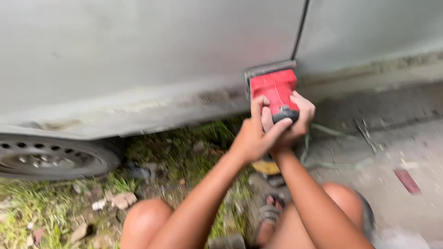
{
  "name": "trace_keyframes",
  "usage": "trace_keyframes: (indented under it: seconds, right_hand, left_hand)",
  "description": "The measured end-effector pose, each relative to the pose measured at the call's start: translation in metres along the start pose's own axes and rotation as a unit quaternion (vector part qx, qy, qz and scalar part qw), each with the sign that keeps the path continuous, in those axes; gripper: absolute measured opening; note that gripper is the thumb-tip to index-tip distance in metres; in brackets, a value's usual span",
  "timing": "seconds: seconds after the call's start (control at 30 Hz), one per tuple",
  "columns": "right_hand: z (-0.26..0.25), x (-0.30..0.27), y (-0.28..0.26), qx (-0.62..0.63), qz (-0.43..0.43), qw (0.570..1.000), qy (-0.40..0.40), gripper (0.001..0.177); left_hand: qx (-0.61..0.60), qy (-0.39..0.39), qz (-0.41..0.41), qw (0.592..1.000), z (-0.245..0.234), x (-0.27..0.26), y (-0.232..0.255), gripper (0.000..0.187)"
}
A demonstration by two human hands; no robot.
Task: The person uses a red electric sander to smooth the lower side panel of a silver car. They move the tool back and forth along the bodywork near the rear wheel and periodically touch the surface with their hand to check the texture.
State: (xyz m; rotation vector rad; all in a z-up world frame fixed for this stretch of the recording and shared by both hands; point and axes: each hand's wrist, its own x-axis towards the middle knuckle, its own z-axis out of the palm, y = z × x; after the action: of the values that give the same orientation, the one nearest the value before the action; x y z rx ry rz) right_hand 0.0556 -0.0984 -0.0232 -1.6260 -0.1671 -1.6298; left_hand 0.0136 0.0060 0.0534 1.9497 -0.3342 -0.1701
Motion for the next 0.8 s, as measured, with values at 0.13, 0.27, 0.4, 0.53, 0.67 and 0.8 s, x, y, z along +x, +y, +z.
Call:
trace_keyframes:
  seconds: [0.13,0.27,0.4,0.53,0.67,0.8]
  right_hand:
    - [-0.008,-0.051,0.021,0.012,0.06,0.998,0.03,0.046]
    - [0.008,-0.016,0.004,0.002,0.011,1.0,0.025,0.045]
    - [0.004,-0.036,0.016,-0.01,-0.014,0.999,0.038,0.059]
    - [0.008,-0.038,0.009,-0.005,0.013,0.999,0.031,0.05]
    - [-0.002,-0.003,-0.025,-0.011,-0.008,1.0,0.002,0.06]
    - [0.002,-0.062,0.032,-0.041,-0.022,0.999,0.02,0.053]
  left_hand:
    - [0.006,-0.019,-0.01,1.0,0.019,-0.004,-0.033,0.06]
    - [0.004,-0.011,-0.016,1.0,-0.001,-0.002,-0.009,0.056]
    - [-0.012,-0.003,0.007,1.0,0.008,-0.005,-0.033,0.056]
    - [0.011,-0.031,-0.007,0.999,0.0,-0.003,-0.031,0.058]
    - [-0.022,-0.018,-0.007,1.0,0.004,-0.008,-0.022,0.058]
    - [0.004,-0.044,-0.01,0.999,0.008,-0.001,-0.052,0.059]
